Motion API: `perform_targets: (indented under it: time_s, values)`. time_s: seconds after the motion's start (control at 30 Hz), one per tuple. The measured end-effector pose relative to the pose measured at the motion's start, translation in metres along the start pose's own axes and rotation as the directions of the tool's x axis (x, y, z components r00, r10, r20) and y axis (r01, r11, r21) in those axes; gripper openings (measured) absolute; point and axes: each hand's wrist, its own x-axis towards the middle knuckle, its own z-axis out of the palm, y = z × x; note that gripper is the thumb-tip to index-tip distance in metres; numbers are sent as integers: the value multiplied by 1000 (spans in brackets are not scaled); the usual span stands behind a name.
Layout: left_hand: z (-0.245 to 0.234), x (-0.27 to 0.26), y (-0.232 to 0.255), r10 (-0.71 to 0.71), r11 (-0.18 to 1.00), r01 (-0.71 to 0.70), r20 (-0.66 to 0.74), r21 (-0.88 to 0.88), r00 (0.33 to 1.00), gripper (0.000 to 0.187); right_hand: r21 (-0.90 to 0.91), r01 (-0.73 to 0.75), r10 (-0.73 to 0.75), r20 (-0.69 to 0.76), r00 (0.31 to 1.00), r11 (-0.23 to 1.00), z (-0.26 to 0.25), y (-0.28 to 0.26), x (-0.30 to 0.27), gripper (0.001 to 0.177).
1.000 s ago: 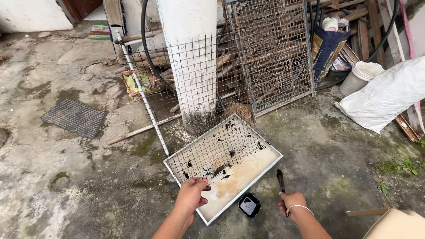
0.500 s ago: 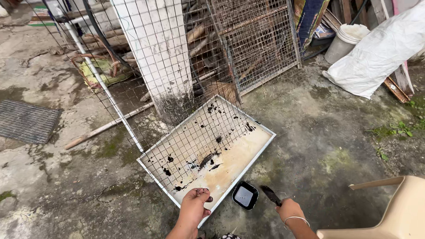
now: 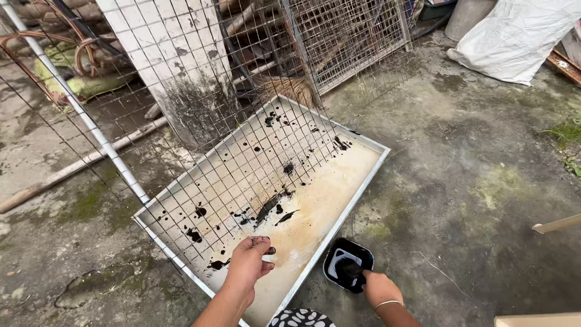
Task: The person paints a metal grate with black paint using a brush, frequently dipping the brush into a small container of paint.
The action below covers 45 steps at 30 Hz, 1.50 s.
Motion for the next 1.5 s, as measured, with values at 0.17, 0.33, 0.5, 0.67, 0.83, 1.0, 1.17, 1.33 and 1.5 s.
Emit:
perform_targets:
  time_s: [0.17,0.33,0.5,0.67,0.83,1.0,1.17,1.33,1.5]
  values:
    - [0,15,-16,-51,999,51,-20,-12,998,23,-51,76,-73,49,996,996,11,-4,15,37]
    - [-3,19,1,-85,995,86,-34,40,996,24,-127,108,-95,103,990,986,-6,-8,36,34]
    - [-5,27,6,-69,997,70,-32,19,997,23,-18,99,-97,98,991,995,21,12,55,33]
    - [-15,44,15,-52,999,52,-41,5,998,22,199,-43,24,96,995,979,12,38,80,29]
    - [-27,62,17,-43,999,44,-77,24,996,23,699,-320,176,272,946,640,-23,70,101,29]
    - [-28,78,27,-76,994,89,-170,67,982,31,875,-470,-104,460,882,-118,-42,89,118,30]
    - [-23,72,44,-67,989,89,-181,116,981,29,772,-602,-400,494,771,-206,-59,95,142,41]
    - [-14,52,84,17,964,5,-80,267,997,29,805,-485,-263,414,872,-341,-110,28,160,34]
    - [-7,74,118,234,942,-213,-52,259,971,34,925,-324,-68,317,946,-199,-173,-65,201,23]
